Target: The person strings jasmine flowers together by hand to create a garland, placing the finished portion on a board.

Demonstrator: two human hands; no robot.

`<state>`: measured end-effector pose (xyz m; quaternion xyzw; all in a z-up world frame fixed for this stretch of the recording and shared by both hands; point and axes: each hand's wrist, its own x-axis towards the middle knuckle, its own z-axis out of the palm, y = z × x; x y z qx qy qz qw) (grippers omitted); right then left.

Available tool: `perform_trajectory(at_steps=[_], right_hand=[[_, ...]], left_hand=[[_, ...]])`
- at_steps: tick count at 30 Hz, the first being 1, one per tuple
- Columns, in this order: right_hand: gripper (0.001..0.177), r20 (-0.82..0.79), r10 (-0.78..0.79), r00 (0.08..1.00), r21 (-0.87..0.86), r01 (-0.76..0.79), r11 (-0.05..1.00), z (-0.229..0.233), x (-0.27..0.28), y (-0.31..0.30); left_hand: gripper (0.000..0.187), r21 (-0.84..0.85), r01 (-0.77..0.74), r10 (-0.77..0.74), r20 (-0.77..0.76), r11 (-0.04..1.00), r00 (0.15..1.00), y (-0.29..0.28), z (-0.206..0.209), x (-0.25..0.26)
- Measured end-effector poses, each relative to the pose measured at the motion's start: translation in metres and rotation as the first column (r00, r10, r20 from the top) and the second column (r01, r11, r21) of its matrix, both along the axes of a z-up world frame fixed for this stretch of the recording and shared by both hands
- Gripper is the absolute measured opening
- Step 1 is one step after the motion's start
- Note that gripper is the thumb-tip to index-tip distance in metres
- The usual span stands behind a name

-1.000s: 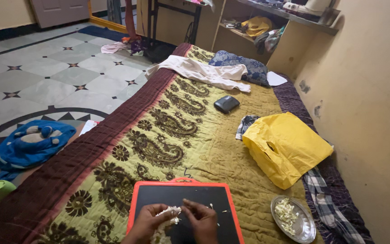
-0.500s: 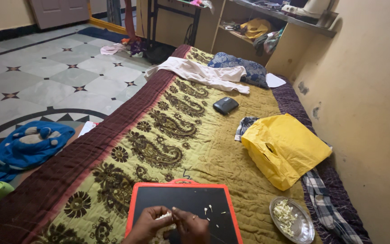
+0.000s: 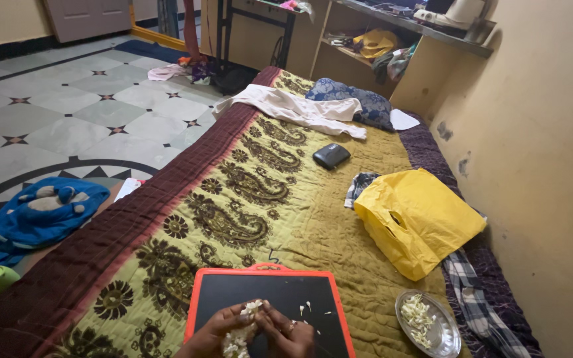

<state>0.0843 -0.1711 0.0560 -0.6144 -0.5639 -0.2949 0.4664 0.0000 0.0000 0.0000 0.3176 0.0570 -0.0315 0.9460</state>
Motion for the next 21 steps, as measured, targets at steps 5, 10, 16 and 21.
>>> perform_trajectory(at_steps=[5,10,16,21], right_hand=[[0.029,-0.052,0.086,0.995,0.0,-0.086,0.996,-0.003,0.0,-0.003],[0.025,-0.294,0.193,0.936,0.086,-0.175,0.981,-0.004,-0.008,0.003],[0.027,-0.334,0.057,0.941,-0.026,-0.069,0.997,-0.005,0.006,0.002],[0.028,-0.717,0.106,0.689,-0.027,-0.179,0.983,-0.016,0.039,-0.019]], left_hand=[[0.037,0.024,0.04,-0.042,0.076,0.999,0.996,0.004,-0.02,0.003],[0.033,0.085,0.062,-0.069,0.08,0.994,0.994,0.003,-0.012,0.003],[0.029,0.033,0.084,-0.086,0.053,0.996,0.995,0.008,-0.021,0.006],[0.027,0.076,-0.084,0.097,-0.202,0.994,0.975,0.009,-0.032,0.011]])
